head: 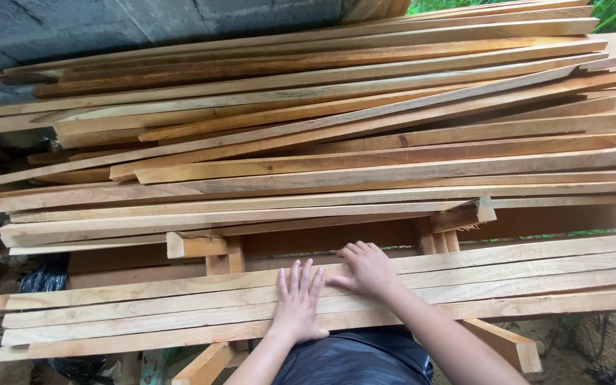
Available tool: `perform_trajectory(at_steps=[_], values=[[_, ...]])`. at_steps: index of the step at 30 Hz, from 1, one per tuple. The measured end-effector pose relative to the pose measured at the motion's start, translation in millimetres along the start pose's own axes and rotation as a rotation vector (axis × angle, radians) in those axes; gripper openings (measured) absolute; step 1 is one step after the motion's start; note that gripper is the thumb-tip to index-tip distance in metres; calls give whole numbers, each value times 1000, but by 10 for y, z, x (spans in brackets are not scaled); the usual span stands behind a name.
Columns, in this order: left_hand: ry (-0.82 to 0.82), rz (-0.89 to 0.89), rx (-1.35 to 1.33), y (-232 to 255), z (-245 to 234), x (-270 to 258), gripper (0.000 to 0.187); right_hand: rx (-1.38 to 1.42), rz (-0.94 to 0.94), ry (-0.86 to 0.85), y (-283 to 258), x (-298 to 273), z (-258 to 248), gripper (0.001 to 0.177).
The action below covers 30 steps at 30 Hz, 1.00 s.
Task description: The person stacks thin wooden planks on a wooden workbench. They pick up planks from a pile, align them, and place them in a neat stack, occasionally adjusting the position of the planks to ensure they are straight.
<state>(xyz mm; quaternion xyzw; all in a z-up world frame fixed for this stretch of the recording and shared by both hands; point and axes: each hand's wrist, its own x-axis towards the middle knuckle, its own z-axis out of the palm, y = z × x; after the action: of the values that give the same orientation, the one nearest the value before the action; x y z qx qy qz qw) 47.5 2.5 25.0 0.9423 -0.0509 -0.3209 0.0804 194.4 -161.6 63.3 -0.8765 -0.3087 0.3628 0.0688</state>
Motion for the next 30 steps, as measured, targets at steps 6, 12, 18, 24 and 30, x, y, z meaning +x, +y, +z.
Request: perform_trajectory(at_steps=[6, 12, 18, 24, 30], values=[[67, -10, -30, 112, -52, -105, 145, -140, -223, 618, 299, -532, 748, 114], [114, -26, 68, 252, 127, -116, 132, -293, 24, -45, 110, -842, 412, 138], [188, 24, 63, 251, 206, -167, 124, -282, -56, 208, 337, -714, 804, 134], [261, 74, 99, 222, 477, -140, 121, -304, -98, 211, 363, -743, 837, 132], [274, 77, 144, 248, 397, -223, 121, -337, -117, 189, 345, -761, 842, 129]])
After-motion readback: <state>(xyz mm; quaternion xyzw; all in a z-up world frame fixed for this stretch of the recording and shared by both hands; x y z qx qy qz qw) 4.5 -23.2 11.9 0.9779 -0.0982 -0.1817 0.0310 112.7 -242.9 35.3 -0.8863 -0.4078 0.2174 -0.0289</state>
